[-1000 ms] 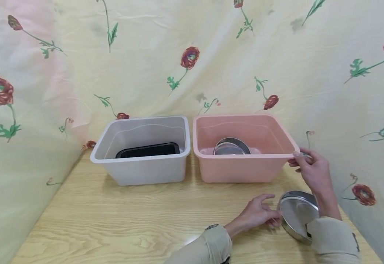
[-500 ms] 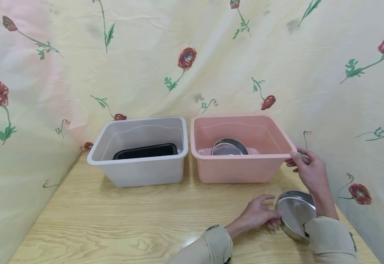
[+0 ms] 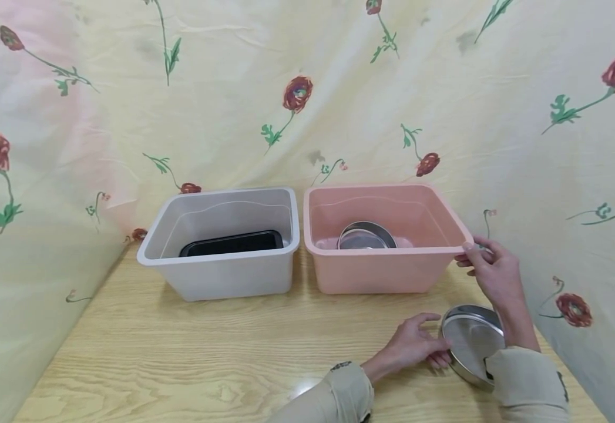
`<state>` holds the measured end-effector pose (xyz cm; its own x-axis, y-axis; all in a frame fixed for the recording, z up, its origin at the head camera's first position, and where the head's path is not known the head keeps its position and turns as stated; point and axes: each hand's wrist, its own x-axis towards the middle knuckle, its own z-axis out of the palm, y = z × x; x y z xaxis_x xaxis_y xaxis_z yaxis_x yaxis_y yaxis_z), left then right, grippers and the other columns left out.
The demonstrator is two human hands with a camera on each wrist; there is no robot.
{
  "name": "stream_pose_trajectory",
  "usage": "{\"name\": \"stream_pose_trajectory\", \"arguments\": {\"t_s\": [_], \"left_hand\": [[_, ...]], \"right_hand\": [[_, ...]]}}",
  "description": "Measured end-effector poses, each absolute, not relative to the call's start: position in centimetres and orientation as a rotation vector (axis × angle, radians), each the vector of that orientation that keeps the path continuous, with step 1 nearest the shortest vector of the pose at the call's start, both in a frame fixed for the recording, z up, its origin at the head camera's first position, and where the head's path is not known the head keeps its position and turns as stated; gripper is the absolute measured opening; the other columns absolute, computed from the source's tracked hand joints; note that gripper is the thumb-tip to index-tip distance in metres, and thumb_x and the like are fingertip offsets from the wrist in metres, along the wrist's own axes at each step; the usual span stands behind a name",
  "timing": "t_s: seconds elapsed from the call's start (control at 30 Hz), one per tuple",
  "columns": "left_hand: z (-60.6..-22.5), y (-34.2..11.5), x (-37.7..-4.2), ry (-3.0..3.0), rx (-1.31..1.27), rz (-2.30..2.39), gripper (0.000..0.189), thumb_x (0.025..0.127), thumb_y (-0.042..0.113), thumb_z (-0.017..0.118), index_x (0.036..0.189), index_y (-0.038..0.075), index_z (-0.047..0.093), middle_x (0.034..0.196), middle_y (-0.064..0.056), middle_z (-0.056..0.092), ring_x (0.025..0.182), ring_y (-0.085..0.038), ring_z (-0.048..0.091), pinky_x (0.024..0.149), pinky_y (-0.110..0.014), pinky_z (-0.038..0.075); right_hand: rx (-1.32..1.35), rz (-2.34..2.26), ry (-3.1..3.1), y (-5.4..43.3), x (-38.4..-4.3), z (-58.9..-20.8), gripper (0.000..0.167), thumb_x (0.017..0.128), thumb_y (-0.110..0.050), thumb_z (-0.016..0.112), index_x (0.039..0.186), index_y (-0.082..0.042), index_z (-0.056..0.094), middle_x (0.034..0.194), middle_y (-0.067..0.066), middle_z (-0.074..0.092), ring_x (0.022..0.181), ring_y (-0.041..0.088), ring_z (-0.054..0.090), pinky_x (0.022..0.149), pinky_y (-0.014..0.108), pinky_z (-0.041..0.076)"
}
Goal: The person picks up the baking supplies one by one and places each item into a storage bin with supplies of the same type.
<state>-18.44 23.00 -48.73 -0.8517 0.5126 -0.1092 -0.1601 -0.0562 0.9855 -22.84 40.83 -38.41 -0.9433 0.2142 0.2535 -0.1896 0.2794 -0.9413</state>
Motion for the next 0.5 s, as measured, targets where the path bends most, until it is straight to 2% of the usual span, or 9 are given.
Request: {"name": "stream_pose_trajectory", "arguments": {"t_s": [0.3, 0.5], "left_hand": [[-48.90, 23.18, -18.36, 1.748, 0.383, 1.966, 0.046, 0.092, -0.001, 0.075, 0.135, 0.008, 0.061, 0.063, -0.013, 0.070, 0.052, -0.023, 0.070, 0.048, -0.025, 0.057], [-49.01, 23.44, -18.28, 1.730, 0.393, 1.985, 0.045, 0.092, -0.002, 0.075, 0.133, 0.009, 0.063, 0.063, -0.014, 0.070, 0.045, -0.010, 0.059, 0.047, -0.024, 0.056]], "right_hand": [[0.019, 1.753, -2.180, 40.76, -22.72, -38.49, 0.015, 0.106, -0.013, 0.060, 0.114, -0.025, 0.063, 0.081, -0.012, 0.075, 0.071, 0.001, 0.070, 0.059, 0.014, 0.054], [0.000, 1.711, -2.211, 40.73, -22.66, -38.42, 0.016, 0.107, -0.014, 0.059, 0.115, -0.027, 0.061, 0.083, -0.014, 0.075, 0.073, -0.001, 0.070, 0.060, 0.014, 0.054]]}}
